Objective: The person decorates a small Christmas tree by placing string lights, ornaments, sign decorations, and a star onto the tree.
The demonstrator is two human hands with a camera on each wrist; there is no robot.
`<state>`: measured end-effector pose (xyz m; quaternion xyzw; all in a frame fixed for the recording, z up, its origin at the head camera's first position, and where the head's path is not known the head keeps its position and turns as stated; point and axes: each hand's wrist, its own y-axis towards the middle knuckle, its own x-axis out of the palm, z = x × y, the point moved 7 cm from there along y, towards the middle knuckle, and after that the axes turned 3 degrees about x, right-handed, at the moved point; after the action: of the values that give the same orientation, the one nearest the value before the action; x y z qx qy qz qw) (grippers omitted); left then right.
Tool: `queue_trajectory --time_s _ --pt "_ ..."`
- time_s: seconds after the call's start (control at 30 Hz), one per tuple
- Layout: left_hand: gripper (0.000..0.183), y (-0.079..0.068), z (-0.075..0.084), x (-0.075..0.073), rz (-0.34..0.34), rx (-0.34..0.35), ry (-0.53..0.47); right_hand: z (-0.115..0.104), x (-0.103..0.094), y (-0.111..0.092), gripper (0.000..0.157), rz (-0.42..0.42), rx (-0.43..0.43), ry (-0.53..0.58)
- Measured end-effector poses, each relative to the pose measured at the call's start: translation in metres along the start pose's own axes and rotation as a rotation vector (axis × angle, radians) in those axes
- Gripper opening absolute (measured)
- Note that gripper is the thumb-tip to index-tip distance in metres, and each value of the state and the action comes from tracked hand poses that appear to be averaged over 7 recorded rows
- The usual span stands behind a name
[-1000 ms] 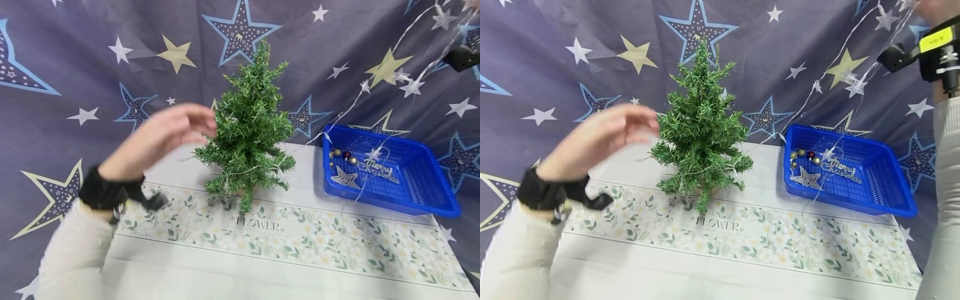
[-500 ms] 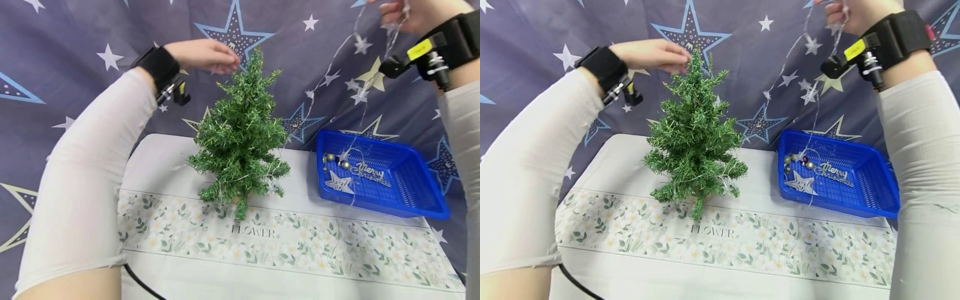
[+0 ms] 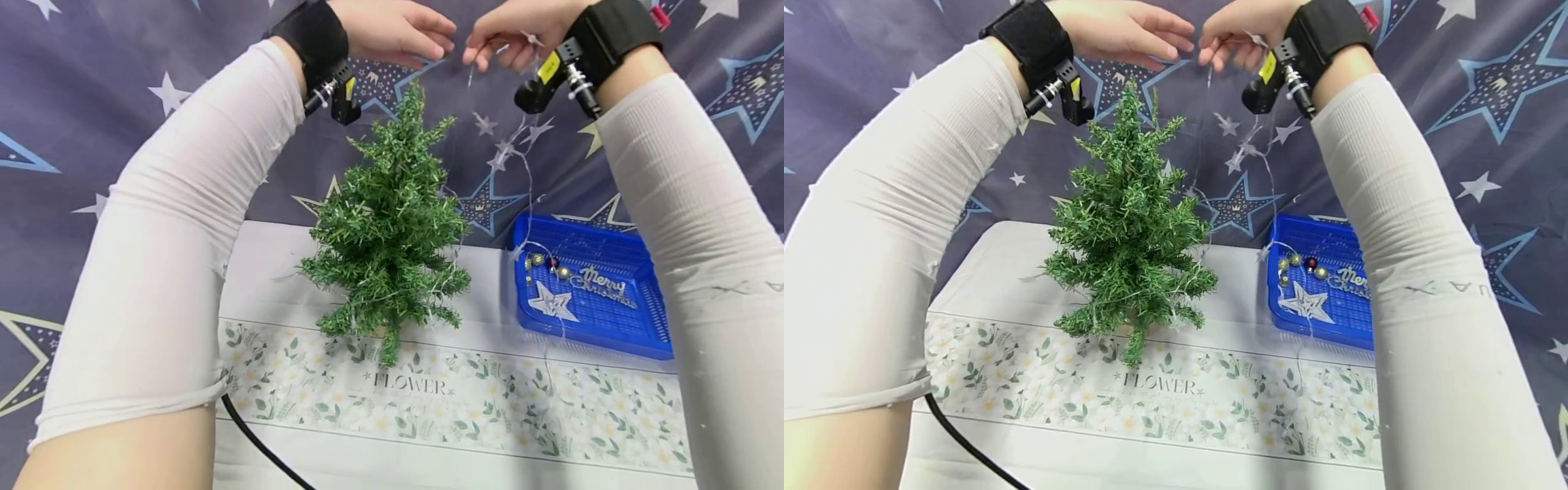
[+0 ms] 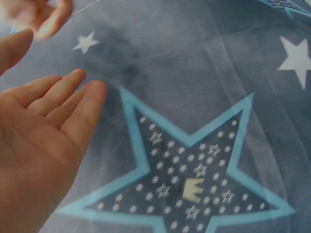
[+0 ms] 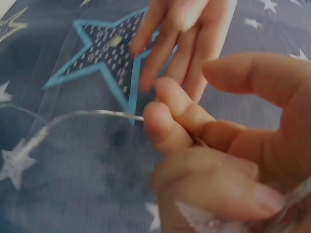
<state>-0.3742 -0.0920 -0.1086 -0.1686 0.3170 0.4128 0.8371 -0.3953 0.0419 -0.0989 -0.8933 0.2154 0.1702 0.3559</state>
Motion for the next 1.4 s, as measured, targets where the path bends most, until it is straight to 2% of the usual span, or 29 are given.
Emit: queue_trajectory --time_s 0.1,0.17,0.27,0.3,0.43,0.47,0.53,0.6,0.77,0.9,0.97,1.07,1.17,1.27,1.33,1.4 --pt "0.051 0.004 0.005 0.009 -0.047 0.073 0.016 -0.013 0.011 0.009 0.041 -0.12 -0.014 -0.041" --pt "0.032 0.005 0.006 0.012 -0.048 0.114 0.006 -0.02 0.016 0.014 0.043 -0.143 -0.026 -0.089" --pt "0.016 0.004 0.003 0.011 -0.011 0.108 0.066 -0.028 0.022 0.017 0.042 -0.116 -0.07 -0.159" --pt "0.018 0.004 0.002 0.01 0.004 0.097 0.098 -0.03 0.023 0.016 0.042 -0.096 -0.092 -0.153" --pt "0.027 0.002 -0.005 0.008 0.061 0.041 0.265 -0.023 0.022 0.016 0.03 0.031 -0.08 -0.086" --pt "0.029 0.001 -0.006 0.007 0.074 0.032 0.298 -0.019 0.021 0.015 0.026 0.054 -0.075 -0.064" --pt "0.029 0.001 -0.009 0.004 0.099 0.012 0.291 -0.009 0.02 0.013 0.028 0.071 -0.055 -0.022" --pt "0.027 -0.001 -0.01 0.001 0.131 0.005 0.265 0.003 0.022 0.013 0.034 0.001 -0.059 0.027" --pt "0.022 -0.007 -0.008 -0.009 0.199 0.018 0.116 0.039 0.035 0.01 0.053 -0.18 -0.046 0.11" --pt "0.022 -0.009 -0.005 -0.015 0.243 0.027 0.048 0.072 0.044 0.006 0.066 -0.239 -0.062 0.14" --pt "0.022 -0.01 -0.006 -0.018 0.265 0.035 0.029 0.09 0.047 0.004 0.07 -0.295 -0.093 0.207" --pt "0.022 -0.01 -0.01 -0.019 0.265 0.04 0.047 0.117 0.05 -0.001 0.069 -0.313 -0.168 0.271" --pt "0.022 -0.01 -0.015 -0.016 0.248 0.036 0.138 0.135 0.049 -0.008 0.052 -0.225 -0.295 0.286" --pt "0.026 -0.011 -0.02 -0.011 0.234 0.028 0.245 0.146 0.047 -0.015 0.032 -0.076 -0.402 0.188" --pt "0.03 -0.012 -0.023 -0.009 0.23 0.024 0.275 0.15 0.046 -0.018 0.025 0.024 -0.422 0.115" --pt "0.031 -0.012 -0.025 -0.007 0.222 0.022 0.285 0.154 0.045 -0.019 0.02 0.144 -0.391 0.024"
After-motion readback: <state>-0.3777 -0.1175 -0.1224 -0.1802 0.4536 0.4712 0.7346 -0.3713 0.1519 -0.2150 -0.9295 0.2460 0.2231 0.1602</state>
